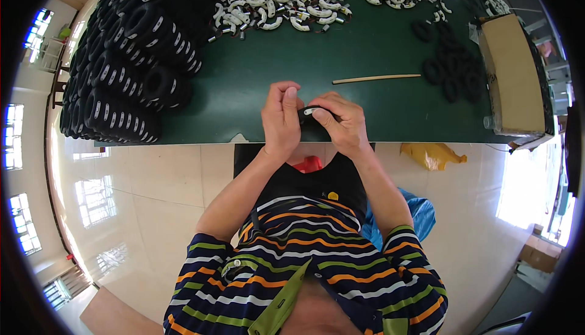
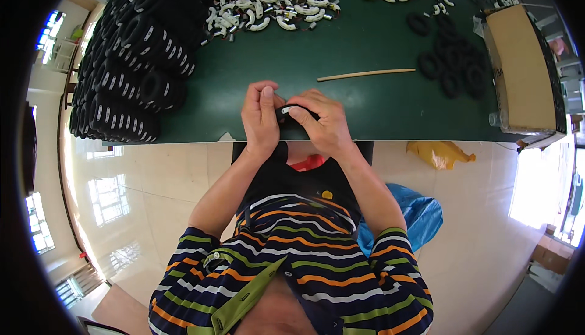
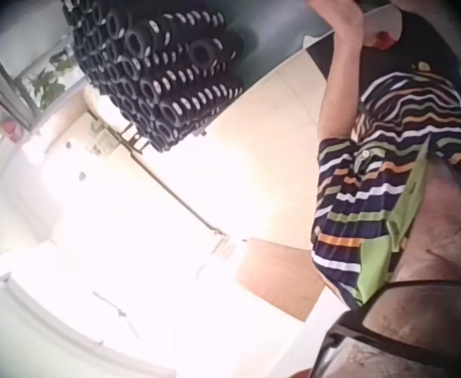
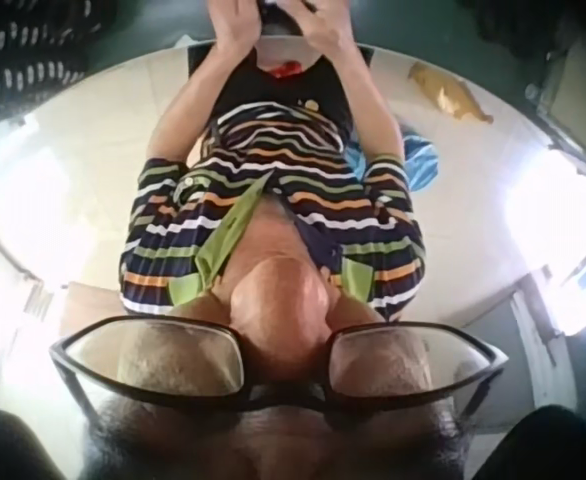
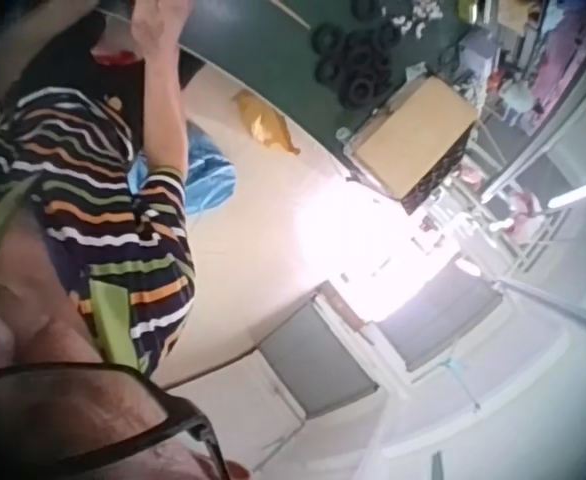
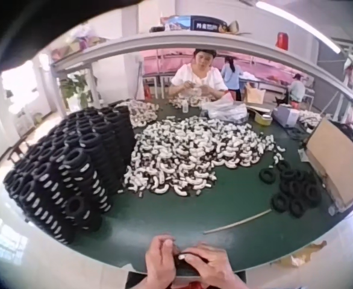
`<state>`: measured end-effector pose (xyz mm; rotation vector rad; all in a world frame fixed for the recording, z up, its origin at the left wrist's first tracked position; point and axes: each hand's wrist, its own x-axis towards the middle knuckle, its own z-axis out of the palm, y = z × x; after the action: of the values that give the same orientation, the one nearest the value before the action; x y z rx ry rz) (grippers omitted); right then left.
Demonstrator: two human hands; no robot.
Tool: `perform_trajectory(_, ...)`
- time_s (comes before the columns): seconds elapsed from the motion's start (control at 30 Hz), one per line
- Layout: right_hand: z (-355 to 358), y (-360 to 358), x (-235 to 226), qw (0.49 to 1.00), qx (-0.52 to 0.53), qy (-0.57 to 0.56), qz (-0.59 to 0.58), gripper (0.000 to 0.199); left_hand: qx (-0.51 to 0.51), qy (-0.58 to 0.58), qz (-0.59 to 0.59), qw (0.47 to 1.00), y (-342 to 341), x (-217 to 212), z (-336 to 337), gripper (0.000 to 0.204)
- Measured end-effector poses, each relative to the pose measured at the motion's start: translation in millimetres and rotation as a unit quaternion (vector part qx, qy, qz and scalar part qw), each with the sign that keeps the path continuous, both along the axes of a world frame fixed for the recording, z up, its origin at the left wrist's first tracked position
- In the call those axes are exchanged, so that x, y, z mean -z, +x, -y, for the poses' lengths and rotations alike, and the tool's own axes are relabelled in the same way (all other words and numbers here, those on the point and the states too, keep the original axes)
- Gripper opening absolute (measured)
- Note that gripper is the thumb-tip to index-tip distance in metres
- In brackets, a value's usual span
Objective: The person assembles circular cushions by inserting curved electronic components into black rubber rings by hand and with a wooden stick, then stacks the completed cushions on the table.
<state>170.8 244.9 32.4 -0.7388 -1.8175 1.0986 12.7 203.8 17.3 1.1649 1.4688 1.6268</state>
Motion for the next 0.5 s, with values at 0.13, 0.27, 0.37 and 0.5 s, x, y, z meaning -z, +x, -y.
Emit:
perform_trajectory(0.13, 1, 5, 3, 0.999, 0.015, -0.032, -0.017, 0.018, 0.075, -0.008, -0.081, 0.994, -8, -11, 14, 0.024)
perform_trajectory(0.27, 5, 3, 4, 1.000, 0.014, -0.006, -0.010, 0.018, 0.134, 0.012, -0.141, 0.981, -18, -18, 27, 0.025)
perform_trajectory(0.37, 5, 2, 3, 1.000, -0.003, 0.010, 0.004, 0.020, 0.129, 0.057, -0.170, 0.975, -25, -17, 29, 0.026)
perform_trajectory(0.5, 3, -3, -6, 0.997, -0.043, 0.048, 0.035, 0.024, 0.118, 0.098, -0.196, 0.969, -40, -10, 34, 0.027)
